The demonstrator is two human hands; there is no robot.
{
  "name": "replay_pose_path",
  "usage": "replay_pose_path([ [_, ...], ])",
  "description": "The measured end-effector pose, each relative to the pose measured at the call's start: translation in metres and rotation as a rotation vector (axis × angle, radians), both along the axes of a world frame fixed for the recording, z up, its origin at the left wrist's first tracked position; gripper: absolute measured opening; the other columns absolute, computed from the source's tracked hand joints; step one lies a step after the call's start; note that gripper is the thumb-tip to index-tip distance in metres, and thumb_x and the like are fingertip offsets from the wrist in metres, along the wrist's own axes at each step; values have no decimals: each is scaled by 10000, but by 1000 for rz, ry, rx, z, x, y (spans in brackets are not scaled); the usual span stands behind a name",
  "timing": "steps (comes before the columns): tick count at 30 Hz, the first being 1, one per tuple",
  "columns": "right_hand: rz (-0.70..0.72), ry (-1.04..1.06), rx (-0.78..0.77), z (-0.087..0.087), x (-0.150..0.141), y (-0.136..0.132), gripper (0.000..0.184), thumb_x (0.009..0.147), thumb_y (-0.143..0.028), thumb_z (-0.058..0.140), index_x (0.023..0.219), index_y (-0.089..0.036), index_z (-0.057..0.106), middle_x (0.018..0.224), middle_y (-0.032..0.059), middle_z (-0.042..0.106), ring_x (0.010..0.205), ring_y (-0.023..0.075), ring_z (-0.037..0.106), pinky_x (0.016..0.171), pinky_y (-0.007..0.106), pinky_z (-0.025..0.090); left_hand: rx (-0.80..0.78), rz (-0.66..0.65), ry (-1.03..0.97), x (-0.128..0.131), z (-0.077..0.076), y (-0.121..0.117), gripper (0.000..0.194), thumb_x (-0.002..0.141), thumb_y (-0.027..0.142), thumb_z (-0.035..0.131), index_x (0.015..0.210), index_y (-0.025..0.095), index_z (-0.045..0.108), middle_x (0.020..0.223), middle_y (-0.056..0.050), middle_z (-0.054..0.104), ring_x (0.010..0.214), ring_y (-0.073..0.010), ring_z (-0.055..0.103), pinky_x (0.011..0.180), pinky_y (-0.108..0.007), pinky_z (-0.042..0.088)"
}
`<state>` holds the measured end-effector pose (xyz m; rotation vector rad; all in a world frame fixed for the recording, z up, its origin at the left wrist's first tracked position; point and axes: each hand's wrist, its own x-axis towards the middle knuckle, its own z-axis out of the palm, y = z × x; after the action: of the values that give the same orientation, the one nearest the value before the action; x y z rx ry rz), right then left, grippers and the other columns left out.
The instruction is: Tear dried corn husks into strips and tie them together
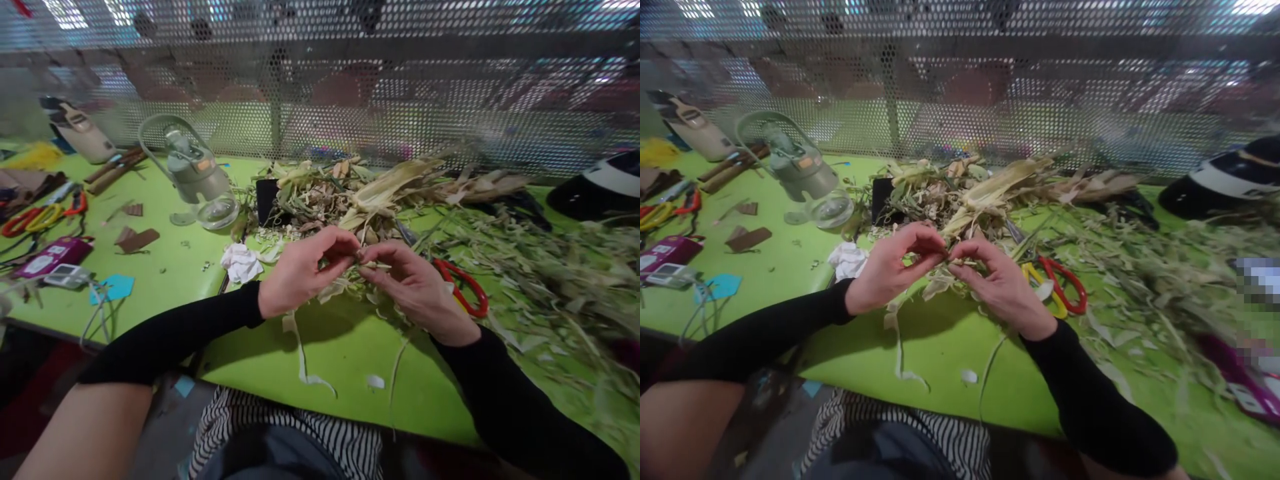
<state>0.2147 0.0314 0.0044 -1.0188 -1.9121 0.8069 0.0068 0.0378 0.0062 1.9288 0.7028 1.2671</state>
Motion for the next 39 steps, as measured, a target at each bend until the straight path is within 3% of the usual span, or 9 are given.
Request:
replay_pose_path([
  [3, 18, -35, 23, 2, 0, 0, 247, 889, -508, 690, 971, -275, 701, 967, 20, 705, 914, 207, 659, 848, 349, 513, 167, 62, 51, 0, -8, 5, 145, 941, 152, 583, 1084, 155, 607, 1012, -52, 731, 896, -113, 710, 805, -240, 580],
  [8, -118, -98, -5, 6, -8, -6, 315, 977, -520, 528, 915, -251, 680, 929, 38, 703, 837, 218, 646, 746, 358, 502, 234, 88, 11, 2, -19, 12, 172, 967, 175, 566, 1138, 167, 561, 1053, -65, 715, 932, -117, 726, 805, -234, 592],
  [11, -199, -82, 56, -1, -15, -5, 203, 918, -444, 643, 906, -242, 646, 957, 35, 692, 900, 227, 644, 812, 377, 499, 234, 80, 5, 2, -23, 14, 186, 967, 170, 561, 1153, 174, 550, 1055, -62, 705, 942, -118, 721, 820, -236, 586],
  [18, -196, -9, 107, -14, -17, -1, 153, 903, -388, 673, 993, -267, 697, 1098, 35, 698, 1041, 232, 644, 958, 446, 496, 278, 111, 75, 0, -26, 16, 208, 988, 200, 546, 1195, 184, 557, 1077, -67, 721, 966, -132, 726, 809, -239, 584],
  [26, -158, 125, -61, -12, -19, -3, 174, 871, -412, 706, 951, -262, 742, 1126, 50, 672, 1027, 221, 644, 966, 443, 515, 519, 143, 171, -3, -22, 14, 205, 977, 129, 552, 1172, 148, 608, 1143, -80, 750, 1019, -131, 735, 828, -221, 605],
  [33, -104, 157, -232, -9, -20, -6, 198, 858, -440, 720, 941, -265, 760, 1180, 54, 685, 1028, 224, 651, 919, 415, 537, 415, 82, 175, -4, -25, 15, 239, 991, 172, 531, 1216, 173, 611, 1185, -79, 738, 1043, -135, 728, 880, -268, 617],
  [39, -128, 179, -204, -4, -19, -8, 186, 834, -412, 734, 806, -232, 698, 1197, 54, 675, 1005, 215, 637, 902, 404, 512, 298, 38, 72, -2, -26, 16, 228, 984, 182, 552, 1203, 178, 613, 1120, -70, 740, 931, -115, 734, 789, -238, 614],
])
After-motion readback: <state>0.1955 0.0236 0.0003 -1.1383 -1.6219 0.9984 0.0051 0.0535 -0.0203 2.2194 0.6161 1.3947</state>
